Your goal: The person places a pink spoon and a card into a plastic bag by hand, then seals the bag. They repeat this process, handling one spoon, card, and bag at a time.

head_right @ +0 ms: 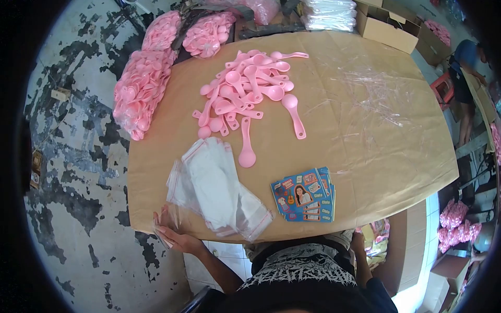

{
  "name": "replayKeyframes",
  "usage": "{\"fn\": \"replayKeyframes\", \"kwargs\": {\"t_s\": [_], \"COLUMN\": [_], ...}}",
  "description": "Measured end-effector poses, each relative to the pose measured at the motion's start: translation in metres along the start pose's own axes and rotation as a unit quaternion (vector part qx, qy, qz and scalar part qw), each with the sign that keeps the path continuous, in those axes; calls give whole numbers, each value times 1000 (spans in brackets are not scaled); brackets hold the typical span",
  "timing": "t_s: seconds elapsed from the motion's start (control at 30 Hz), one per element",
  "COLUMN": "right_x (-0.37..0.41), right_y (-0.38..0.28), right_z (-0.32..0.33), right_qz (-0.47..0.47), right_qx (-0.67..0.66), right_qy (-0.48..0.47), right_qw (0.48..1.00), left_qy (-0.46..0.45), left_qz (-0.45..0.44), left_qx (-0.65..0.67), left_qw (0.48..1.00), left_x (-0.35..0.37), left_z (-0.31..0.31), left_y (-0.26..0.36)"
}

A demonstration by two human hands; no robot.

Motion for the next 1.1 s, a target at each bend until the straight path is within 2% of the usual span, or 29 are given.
{"fn": "replayKeyframes", "kwargs": {"t_s": [0.1, 0.13, 0.17, 0.2, 0.23, 0.27, 0.33, 0.37, 0.4, 0.43, 0.47, 0.5, 0.53, 0.6, 0.67, 0.7, 0.77, 0.87, 0.97, 1.07, 1.1], "right_x": [0, -2, -4, -13, -18, -30, -15, -10, -4, 0, -6, -11, -19, -49, -78, -91, -110, -129, -140, -142, -141], "right_y": [3, 3, 6, 1, -30, -30, -193, -235, -277, -315, -348, -369, -397, -442, -472, -477, -484, -493, -498, -491, -493], "right_z": [-5, -1, 10, 30, 75, 104, 230, 270, 310, 324, 334, 337, 339, 326, 306, 297, 285, 283, 288, 281, 284], "right_qz": [-30, -28, -37, -48, -81, 11, -43, 67, 181, 245, 341, 363, 355, 452, 512, 529, 564, 419, 382, 565, 564], "right_qx": [15, -21, 21, -5, -147, -199, -286, -242, -212, -295, -277, -253, -159, -23, -14, 17, 80, 66, 41, -60, -78], "right_qy": [13, -6, -9, -51, -104, -128, -128, -204, -266, -249, -217, -161, -108, -34, -7, -33, -81, -225, -224, -104, -74], "right_qw": [999, 999, 999, 998, 980, 972, 949, 946, 923, 890, 872, 882, 915, 891, 859, 848, 818, 877, 896, 817, 819], "left_qy": [-16, -9, -2, 7, 2, -2, -41, -74, -107, -148, -190, -232, -265, -332, -371, -388, -357, -322, -305, -299, -295], "left_qz": [12, 44, 78, 110, 122, 132, 158, 171, 180, 176, 174, 174, 199, 247, 248, 247, 253, 232, 245, 272, 276], "left_qx": [7, 44, 79, 114, 176, 236, 313, 333, 356, 412, 463, 511, 521, 555, 494, 463, 475, 488, 500, 522, 527], "left_qw": [1000, 998, 994, 987, 977, 963, 936, 924, 911, 882, 848, 810, 786, 722, 746, 758, 764, 777, 773, 751, 748], "left_x": [-2, -3, -3, -3, -4, -4, 4, 9, 12, 14, 18, 24, 28, 32, 35, 37, 39, 39, 34, 30, 29], "left_z": [2, 4, 7, 11, 11, 10, 12, 13, 10, 3, -2, -7, -11, -24, -35, -38, -43, -51, -55, -59, -60], "left_y": [5, 9, 14, 22, 31, 42, 56, 61, 67, 76, 87, 97, 108, 137, 150, 155, 157, 151, 150, 149, 151]}}
Point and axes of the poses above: each hand's wrist, its own x-axis away from the middle knuckle, its own z-axis out of the back of the hand, y = z × x, the point moved 2 cm from there along -x, towards the middle knuckle, and after that the axes turned 5 degrees about -x, right-handed, at the moved point
